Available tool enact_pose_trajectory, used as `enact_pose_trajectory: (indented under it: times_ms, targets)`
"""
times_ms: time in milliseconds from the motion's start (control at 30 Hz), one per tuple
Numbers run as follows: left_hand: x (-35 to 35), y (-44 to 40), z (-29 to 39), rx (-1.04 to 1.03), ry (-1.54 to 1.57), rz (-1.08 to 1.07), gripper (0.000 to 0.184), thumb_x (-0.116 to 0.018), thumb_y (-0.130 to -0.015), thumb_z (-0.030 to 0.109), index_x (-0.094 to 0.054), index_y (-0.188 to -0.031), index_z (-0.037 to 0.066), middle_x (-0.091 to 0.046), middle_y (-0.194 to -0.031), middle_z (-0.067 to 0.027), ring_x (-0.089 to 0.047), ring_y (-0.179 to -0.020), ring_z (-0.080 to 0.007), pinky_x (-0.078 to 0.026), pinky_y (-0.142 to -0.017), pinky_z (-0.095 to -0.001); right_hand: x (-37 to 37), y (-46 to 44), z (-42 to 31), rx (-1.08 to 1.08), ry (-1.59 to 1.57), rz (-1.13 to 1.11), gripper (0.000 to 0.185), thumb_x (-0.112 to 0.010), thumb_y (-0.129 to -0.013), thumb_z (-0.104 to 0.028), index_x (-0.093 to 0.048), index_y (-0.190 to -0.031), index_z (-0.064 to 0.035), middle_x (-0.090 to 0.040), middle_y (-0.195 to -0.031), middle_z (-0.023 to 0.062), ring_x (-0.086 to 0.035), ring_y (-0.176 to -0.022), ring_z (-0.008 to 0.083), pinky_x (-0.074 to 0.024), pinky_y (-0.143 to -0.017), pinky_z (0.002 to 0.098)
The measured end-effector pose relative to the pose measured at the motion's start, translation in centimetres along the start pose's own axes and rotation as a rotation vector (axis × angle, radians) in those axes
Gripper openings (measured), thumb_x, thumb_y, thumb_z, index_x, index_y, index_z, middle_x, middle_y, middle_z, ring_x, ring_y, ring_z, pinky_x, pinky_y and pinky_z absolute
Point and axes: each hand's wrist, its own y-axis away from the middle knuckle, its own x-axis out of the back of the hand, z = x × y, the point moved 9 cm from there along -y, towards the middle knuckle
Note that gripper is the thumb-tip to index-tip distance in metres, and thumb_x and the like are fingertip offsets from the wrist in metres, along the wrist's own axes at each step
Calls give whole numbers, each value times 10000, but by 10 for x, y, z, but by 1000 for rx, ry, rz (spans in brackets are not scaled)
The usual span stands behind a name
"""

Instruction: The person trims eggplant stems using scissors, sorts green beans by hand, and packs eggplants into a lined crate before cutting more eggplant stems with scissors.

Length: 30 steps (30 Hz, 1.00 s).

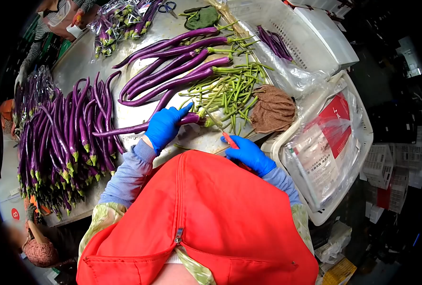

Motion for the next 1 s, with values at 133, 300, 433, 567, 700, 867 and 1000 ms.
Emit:
enact_pose_trajectory:
  times_ms: [133, 300, 433, 567, 700, 867, 1000]
  targets:
    - [-4, 1, 0, -11, 20, -12, 644, -584, -746, 20, -470, -1340, 240, -555, -782, -96, -569, -704, -281, -470, -615, -397, -1, -1, -8, 74, 43, 16, 551, -598, -775, -168, -489, -1281, 22, -596, -1063, 82, -556, -904, 126, -449, -836, 265]
    - [-4, 0, -2, 16, 28, -48, 657, -605, -737, 26, -467, -1343, 241, -554, -787, -100, -569, -717, -283, -472, -625, -401, -2, 0, -7, 40, -35, 37, 558, -597, -778, -152, -477, -1298, 13, -592, -1054, 75, -558, -889, 125, -452, -826, 261]
    - [-3, 0, -2, 0, 58, -34, 650, -612, -735, 28, -475, -1337, 231, -550, -783, -102, -567, -715, -285, -472, -634, -402, -3, -6, 4, 12, -183, 2, 512, -592, -788, -133, -494, -1270, 11, -592, -987, 63, -552, -803, 109, -466, -752, 258]
    - [-1, -2, -2, 19, 110, -55, 604, -617, -747, 38, -504, -1314, 211, -576, -820, -113, -581, -753, -294, -482, -669, -400, -2, -9, -1, 34, -175, 15, 412, -582, -816, -120, -528, -1204, 8, -598, -937, 48, -517, -675, 73, -451, -626, 237]
    - [9, -1, -19, 88, 426, 43, 516, -640, -744, 113, -550, -1248, 174, -631, -925, -147, -621, -830, -327, -506, -714, -413, 7, -10, -7, 215, -347, 219, 338, -563, -845, -109, -545, -1162, 6, -600, -861, 27, -470, -583, 51, -397, -537, 212]
    - [41, -11, -70, 399, 955, 63, 525, -699, -750, 165, -553, -1233, 21, -657, -1027, -77, -595, -892, -145, -474, -822, -310, 21, -1, -31, 299, -535, 302, 423, -561, -851, -118, -483, -1232, 46, -586, -830, 59, -487, -576, 69, -378, -520, 200]
    - [101, -24, -98, 356, 1280, 260, 493, -687, -791, 74, -525, -1250, -7, -635, -1085, -66, -621, -956, -146, -485, -833, -268, 20, -7, -34, 330, -533, 251, 451, -542, -854, -105, -446, -1265, 52, -602, -811, 74, -491, -580, 72, -396, -545, 209]
